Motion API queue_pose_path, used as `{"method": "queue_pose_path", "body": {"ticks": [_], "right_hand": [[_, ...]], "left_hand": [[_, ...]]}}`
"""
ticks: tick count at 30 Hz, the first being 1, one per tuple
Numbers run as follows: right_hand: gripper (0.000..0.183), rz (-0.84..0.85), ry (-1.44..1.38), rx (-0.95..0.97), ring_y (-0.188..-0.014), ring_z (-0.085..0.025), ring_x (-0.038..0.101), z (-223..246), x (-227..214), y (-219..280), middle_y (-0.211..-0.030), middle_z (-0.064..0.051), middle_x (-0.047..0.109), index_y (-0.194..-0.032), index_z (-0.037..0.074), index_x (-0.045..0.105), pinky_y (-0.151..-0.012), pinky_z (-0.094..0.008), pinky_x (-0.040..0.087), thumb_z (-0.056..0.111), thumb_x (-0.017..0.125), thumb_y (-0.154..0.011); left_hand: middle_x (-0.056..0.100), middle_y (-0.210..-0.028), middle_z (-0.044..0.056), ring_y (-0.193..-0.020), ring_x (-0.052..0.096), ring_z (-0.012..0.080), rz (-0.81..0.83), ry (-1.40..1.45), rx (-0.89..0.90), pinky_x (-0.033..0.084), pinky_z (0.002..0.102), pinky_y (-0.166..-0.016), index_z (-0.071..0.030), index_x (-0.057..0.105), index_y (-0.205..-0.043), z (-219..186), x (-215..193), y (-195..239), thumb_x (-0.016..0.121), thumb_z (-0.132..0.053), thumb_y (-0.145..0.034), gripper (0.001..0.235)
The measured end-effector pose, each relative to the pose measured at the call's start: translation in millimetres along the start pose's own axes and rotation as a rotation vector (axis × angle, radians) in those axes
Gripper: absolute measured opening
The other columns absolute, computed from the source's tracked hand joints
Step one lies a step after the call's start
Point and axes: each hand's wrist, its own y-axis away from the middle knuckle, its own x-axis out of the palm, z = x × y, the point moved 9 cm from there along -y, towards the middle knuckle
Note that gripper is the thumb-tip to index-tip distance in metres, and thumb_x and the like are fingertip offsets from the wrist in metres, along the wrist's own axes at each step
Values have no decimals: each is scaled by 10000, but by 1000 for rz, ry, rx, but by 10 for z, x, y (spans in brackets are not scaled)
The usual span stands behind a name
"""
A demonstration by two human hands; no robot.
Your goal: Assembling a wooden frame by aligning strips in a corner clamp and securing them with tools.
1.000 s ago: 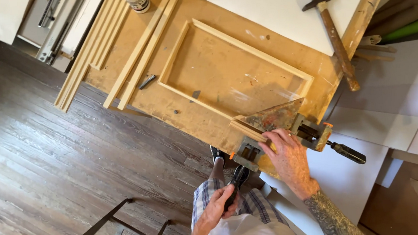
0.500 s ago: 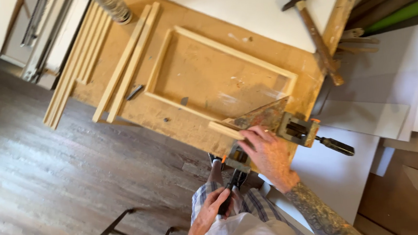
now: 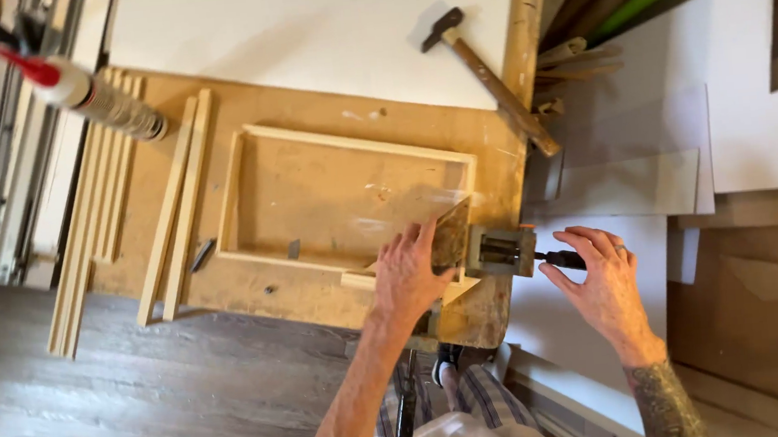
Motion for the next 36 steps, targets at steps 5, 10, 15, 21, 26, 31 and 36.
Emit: {"method": "queue_pose_path", "body": {"ticks": [5, 10, 15, 21, 26, 31, 36], "right_hand": [[405, 183, -21, 88, -1237, -183, 601, -368, 317, 77, -1217, 81, 677, -1223, 273, 717, -1089, -519, 438, 417, 798, -853], [309, 152, -72, 78, -1181, -175, 649, -392, 290, 55, -1169, 102, 714, -1157, 295, 744, -1044, -488, 475, 414, 788, -875], [312, 147, -137, 21, -1162, -235, 661, 5, 181, -411, -1184, 28, 707, -1202, 263, 724, -1019, -502, 489, 384, 751, -916], [336, 167, -285, -340, -1088, -420, 673, 938, 599, -1317, -1180, -167, 692, -1269, 120, 681, -935, -557, 535, 240, 702, -956], [395, 431, -156, -340, -1186, -445, 612, 984, 1329, -1819, -1257, -170, 649, -1346, 122, 642, -959, -602, 514, 246, 652, -971], [448, 668, -168, -321, -1244, -504, 581, 1422, 1254, -1932, -1299, -252, 640, -1367, 53, 623, -1045, -631, 461, 252, 627, -966], [418, 734, -169, -281, -1242, -501, 603, 1303, 1583, -1992, -1297, -287, 653, -1374, 9, 631, -1075, -589, 463, 129, 604, -974]], "left_hand": [[686, -1031, 148, -909, 727, 415, 42, 148, 1, 597, 553, -755, -111, 629, -1377, 104, 43, -120, 858, -413, -640, 829], [698, -1043, 201, -959, 719, 435, -23, 310, -5, 611, 551, -825, -65, 647, -1356, 259, -530, -221, 897, -263, -664, 762], [661, -1167, 190, -1033, 677, 452, -131, 137, -30, 558, 566, -909, -94, 608, -1408, 1214, -562, -356, 876, -264, -609, 860], [612, -1390, 134, -1271, 600, 347, -252, -72, 8, 437, 521, -1092, -99, 627, -1408, 1298, -942, -99, 919, -354, -583, 912], [783, -845, 148, -765, 745, 213, -504, 909, -985, 606, 326, -631, -56, 790, -1020, 1922, -668, 1234, 811, -287, -883, 269], [774, -1094, 172, -913, 736, 211, -471, 1279, -1128, 595, 313, -786, 36, 642, -1319, 1968, -212, 1308, 726, -300, -953, 504], [784, -1021, 211, -886, 762, 231, -485, 1256, -1097, 611, 311, -756, 30, 698, -1233, 2171, 54, 1164, 860, -278, -871, 502]]}}
